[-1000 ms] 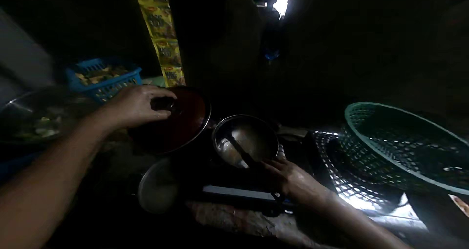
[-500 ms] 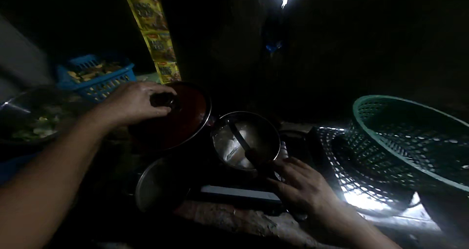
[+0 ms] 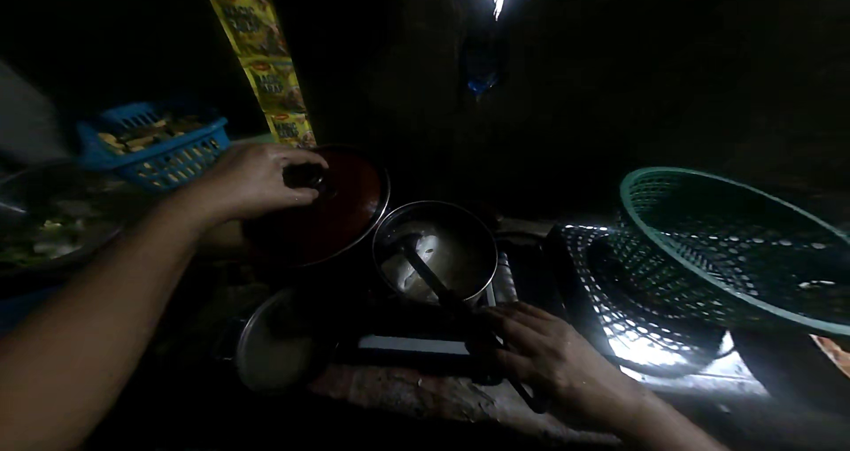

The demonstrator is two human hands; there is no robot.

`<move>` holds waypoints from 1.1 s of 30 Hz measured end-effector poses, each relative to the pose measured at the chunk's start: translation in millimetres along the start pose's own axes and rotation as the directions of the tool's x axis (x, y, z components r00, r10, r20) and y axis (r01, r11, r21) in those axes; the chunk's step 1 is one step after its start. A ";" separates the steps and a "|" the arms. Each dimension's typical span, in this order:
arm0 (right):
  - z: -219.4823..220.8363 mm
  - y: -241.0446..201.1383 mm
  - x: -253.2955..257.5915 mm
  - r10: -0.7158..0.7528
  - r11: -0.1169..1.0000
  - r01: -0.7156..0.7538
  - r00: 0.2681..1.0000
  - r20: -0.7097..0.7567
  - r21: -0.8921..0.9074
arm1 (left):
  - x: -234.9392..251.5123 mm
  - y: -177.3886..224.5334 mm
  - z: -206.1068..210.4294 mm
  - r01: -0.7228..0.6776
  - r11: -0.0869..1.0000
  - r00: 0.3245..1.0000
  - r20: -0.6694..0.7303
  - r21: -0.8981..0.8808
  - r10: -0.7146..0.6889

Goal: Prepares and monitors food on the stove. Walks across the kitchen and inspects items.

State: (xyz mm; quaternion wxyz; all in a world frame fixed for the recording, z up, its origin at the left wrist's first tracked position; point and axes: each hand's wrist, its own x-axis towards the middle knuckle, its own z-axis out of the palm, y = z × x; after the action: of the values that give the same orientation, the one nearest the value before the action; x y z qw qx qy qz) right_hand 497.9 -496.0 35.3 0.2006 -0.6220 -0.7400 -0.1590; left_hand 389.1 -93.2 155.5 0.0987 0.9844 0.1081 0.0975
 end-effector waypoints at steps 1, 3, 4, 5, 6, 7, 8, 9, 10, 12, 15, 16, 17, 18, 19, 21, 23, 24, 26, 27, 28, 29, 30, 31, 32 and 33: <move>-3.0 -1.0 -1.7 -0.023 1.000 0.023 0.999 0.023 -0.020 | 1.0 1.9 -0.1 0.006 1.000 1.000 0.009 0.000 -0.006; -11.5 -5.6 -2.3 -0.063 0.995 0.067 0.996 0.059 -0.077 | 2.8 2.2 0.7 -0.014 1.000 1.000 0.004 -0.003 0.014; -16.4 -8.6 -1.9 -0.072 0.991 0.080 0.995 0.073 -0.110 | 3.8 2.7 1.8 -0.021 1.000 1.000 -0.002 -0.006 0.021; -21.2 -11.8 -1.4 -0.072 0.987 0.082 0.994 0.081 -0.137 | 4.9 4.0 3.5 -0.027 1.000 1.000 -0.009 -0.006 0.027; -25.6 -14.7 -1.5 -0.065 0.982 0.078 0.995 0.081 -0.170 | 6.4 6.5 5.4 -0.026 1.000 1.000 -0.010 -0.003 0.026; -29.5 -16.7 -2.6 -0.048 0.979 0.061 0.996 0.069 -0.194 | 9.3 7.7 7.5 -0.035 0.999 0.999 0.001 0.000 0.035; -32.1 -17.4 -5.1 -0.016 0.982 0.023 0.999 0.040 -0.187 | 13.0 8.9 10.7 -0.044 0.999 0.999 0.015 0.006 0.044; -33.0 -16.9 -9.5 0.035 0.988 -0.037 0.999 -0.018 -0.150 | 16.6 12.3 14.6 -0.055 0.998 0.998 0.028 0.002 0.055; -31.7 -16.1 -14.8 0.108 0.989 -0.119 0.988 -0.112 -0.093 | 20.1 17.0 19.3 -0.072 0.997 0.997 0.036 -0.003 0.072; -28.1 -17.5 -26.8 0.324 0.946 -0.313 0.880 -0.347 0.090 | 25.8 30.2 29.0 -0.102 0.994 0.993 0.057 -0.036 0.104; -31.7 -23.9 -52.3 0.656 0.752 -0.379 0.505 -0.561 0.539 | 35.1 53.4 45.2 -0.154 0.984 0.981 0.102 -0.088 0.162; -35.0 -25.5 -61.2 0.702 0.712 -0.356 0.374 -0.607 0.605 | 38.6 62.2 49.6 -0.163 0.982 0.975 0.134 -0.098 0.175; -38.8 -26.8 -69.0 0.713 0.699 -0.339 0.264 -0.649 0.630 | 42.3 70.6 54.5 -0.176 0.978 0.967 0.166 -0.110 0.193; -43.2 -29.7 -75.9 0.711 0.695 -0.336 0.188 -0.678 0.636 | 45.8 79.0 59.8 -0.191 0.974 0.958 0.195 -0.121 0.212; -47.4 -34.9 -81.4 0.712 0.682 -0.360 0.129 -0.690 0.637 | 49.4 87.0 65.8 -0.217 0.967 0.945 0.218 -0.130 0.242; -55.1 -50.1 -92.0 0.760 0.589 -0.466 0.042 -0.649 0.660 | 55.9 100.6 78.4 -0.273 0.951 0.918 0.256 -0.145 0.302; -51.5 -56.4 -123.8 0.781 0.568 -0.479 0.055 -0.622 0.670 | 61.9 109.2 92.6 -0.310 0.939 0.897 0.281 -0.148 0.341; -48.8 -59.0 -135.5 0.778 0.574 -0.471 0.058 -0.625 0.670 | 63.2 112.3 98.3 -0.323 0.935 0.891 0.287 -0.146 0.352; -48.5 -72.3 -140.1 0.804 0.530 -0.464 0.010 -0.595 0.709 | 63.0 118.9 104.6 -0.332 0.933 0.884 0.300 -0.140 0.359; -49.2 -80.1 -138.5 0.816 0.508 -0.451 -0.021 -0.577 0.734 | 63.0 120.7 106.7 -0.332 0.933 0.881 0.309 -0.136 0.358; -48.7 -85.6 -137.8 0.821 0.501 -0.424 -0.044 -0.569 0.755 | 63.0 120.3 109.2 -0.336 0.932 0.880 0.310 -0.133 0.361; -47.0 -89.0 -137.9 0.815 0.509 -0.407 -0.055 -0.577 0.758 | 63.1 119.1 111.3 -0.336 0.932 0.880 0.308 -0.134 0.361; -44.3 -90.2 -141.5 0.803 0.533 -0.384 -0.051 -0.594 0.754 | 63.2 117.8 112.9 -0.330 0.934 0.882 0.308 -0.138 0.358; -42.9 -91.4 -143.9 0.798 0.541 -0.372 -0.054 -0.600 0.754 | 63.4 117.3 113.7 -0.317 0.937 0.884 0.313 -0.144 0.347; -42.8 -93.4 -144.6 0.798 0.542 -0.368 -0.057 -0.600 0.756 | 64.0 116.4 114.9 -0.312 0.939 0.884 0.318 -0.145 0.343; -43.1 -95.7 -144.0 0.799 0.538 -0.373 -0.060 -0.598 0.756 | 65.3 115.3 116.0 -0.309 0.940 0.883 0.324 -0.147 0.341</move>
State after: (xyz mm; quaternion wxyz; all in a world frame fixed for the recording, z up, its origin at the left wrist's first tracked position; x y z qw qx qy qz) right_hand 428.9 -657.1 2.9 0.7447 -0.6104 -0.1260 -0.2384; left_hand 498.6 -208.4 80.0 0.1430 0.9847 -0.0818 -0.0562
